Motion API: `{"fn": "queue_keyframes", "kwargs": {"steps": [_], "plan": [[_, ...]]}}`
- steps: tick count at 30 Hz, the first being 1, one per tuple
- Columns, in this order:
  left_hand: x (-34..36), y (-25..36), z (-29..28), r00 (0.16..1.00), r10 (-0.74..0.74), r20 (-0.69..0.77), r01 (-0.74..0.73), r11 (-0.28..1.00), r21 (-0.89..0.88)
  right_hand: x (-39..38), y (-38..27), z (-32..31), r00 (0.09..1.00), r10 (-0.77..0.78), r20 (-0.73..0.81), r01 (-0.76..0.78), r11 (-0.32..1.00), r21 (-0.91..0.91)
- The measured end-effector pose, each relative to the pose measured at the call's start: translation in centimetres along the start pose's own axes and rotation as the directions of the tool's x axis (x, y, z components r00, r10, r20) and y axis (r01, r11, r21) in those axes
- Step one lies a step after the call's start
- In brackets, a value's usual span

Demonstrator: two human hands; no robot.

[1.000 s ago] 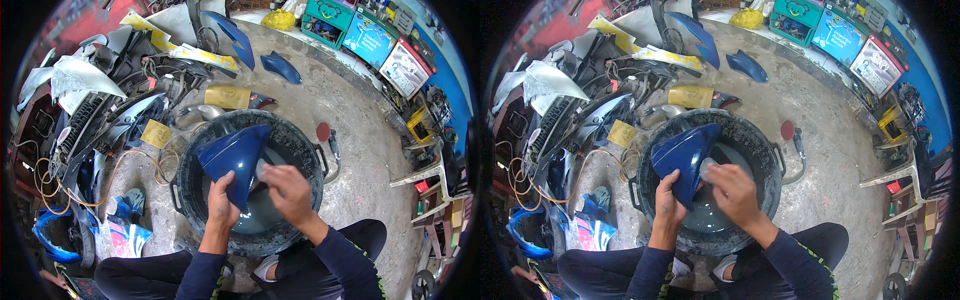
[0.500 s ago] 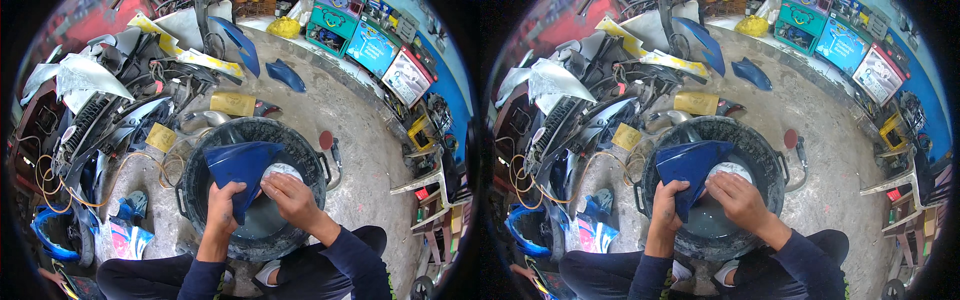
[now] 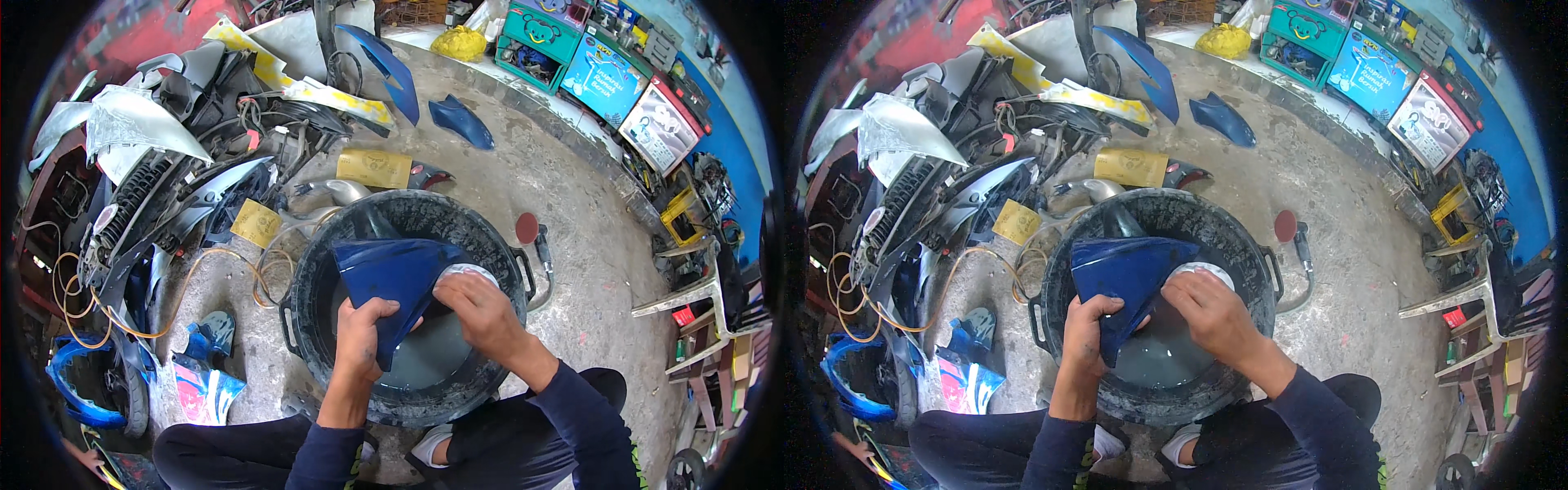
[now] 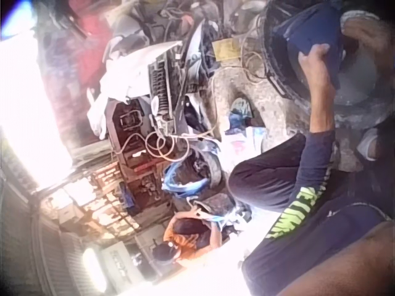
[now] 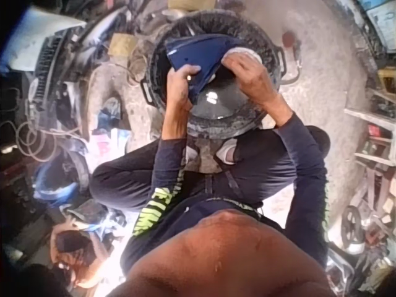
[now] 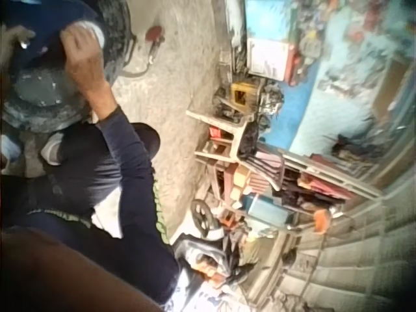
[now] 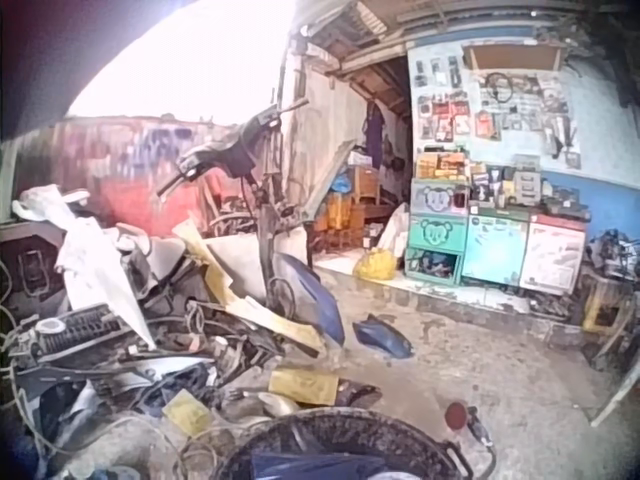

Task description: The person sands a blue motorcycle fairing piece in a bucket of water using a piece of sandpaper.

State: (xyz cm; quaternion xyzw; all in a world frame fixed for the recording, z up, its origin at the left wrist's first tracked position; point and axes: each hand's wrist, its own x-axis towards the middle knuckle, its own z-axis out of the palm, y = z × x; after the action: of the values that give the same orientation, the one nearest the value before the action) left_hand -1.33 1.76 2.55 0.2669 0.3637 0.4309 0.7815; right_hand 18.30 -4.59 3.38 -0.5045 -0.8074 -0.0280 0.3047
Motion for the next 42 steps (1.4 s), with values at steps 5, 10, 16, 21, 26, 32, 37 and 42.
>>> {"fn": "queue_keyframes", "kwargs": {"steps": [5, 10, 16, 21, 26, 32, 37, 42], "plan": [[-0.2, -0.3, 0.3, 1.000, 0.010, -0.010, -0.010, 1.000, -0.005, -0.9, -1.6, 0.8, 1.000, 0.000, -0.028, 0.000, 1.000, 0.022], [-0.1, -0.7, 0.3, 0.998, 0.037, -0.059, -0.037, 0.999, -0.008, -0.9, -2.1, 0.8, 0.998, -0.032, -0.059, 0.032, 0.999, -0.004], [-0.2, -0.6, 0.4, 0.999, 0.028, -0.035, -0.027, 1.000, 0.011, -0.8, 0.2, 0.1, 0.997, 0.039, -0.068, -0.044, 0.997, -0.061], [-0.3, -0.5, -0.4, 1.000, 0.023, 0.000, -0.023, 1.000, 0.013, -1.0, -0.9, 0.3, 0.996, -0.046, -0.075, 0.045, 0.999, -0.011], [-0.4, 0.2, 0.0, 0.999, 0.034, 0.021, -0.034, 0.999, 0.024, -1.1, -1.6, 0.2, 0.993, -0.068, -0.094, 0.063, 0.997, -0.051], [-0.2, 0.2, -0.3, 0.999, 0.042, 0.010, -0.043, 0.996, 0.077, -0.7, 0.2, 0.4, 0.991, 0.035, -0.128, -0.044, 0.997, -0.067], [-0.3, 0.4, -0.2, 0.996, 0.084, 0.029, -0.085, 0.995, 0.044, -0.5, 1.4, 0.1, 0.986, 0.016, -0.166, -0.023, 0.999, -0.043], [-0.4, 0.8, -0.2, 0.997, 0.061, 0.045, -0.062, 0.998, 0.018, -0.7, -1.2, 0.2, 0.989, -0.023, -0.146, 0.027, 0.999, 0.025]]}}
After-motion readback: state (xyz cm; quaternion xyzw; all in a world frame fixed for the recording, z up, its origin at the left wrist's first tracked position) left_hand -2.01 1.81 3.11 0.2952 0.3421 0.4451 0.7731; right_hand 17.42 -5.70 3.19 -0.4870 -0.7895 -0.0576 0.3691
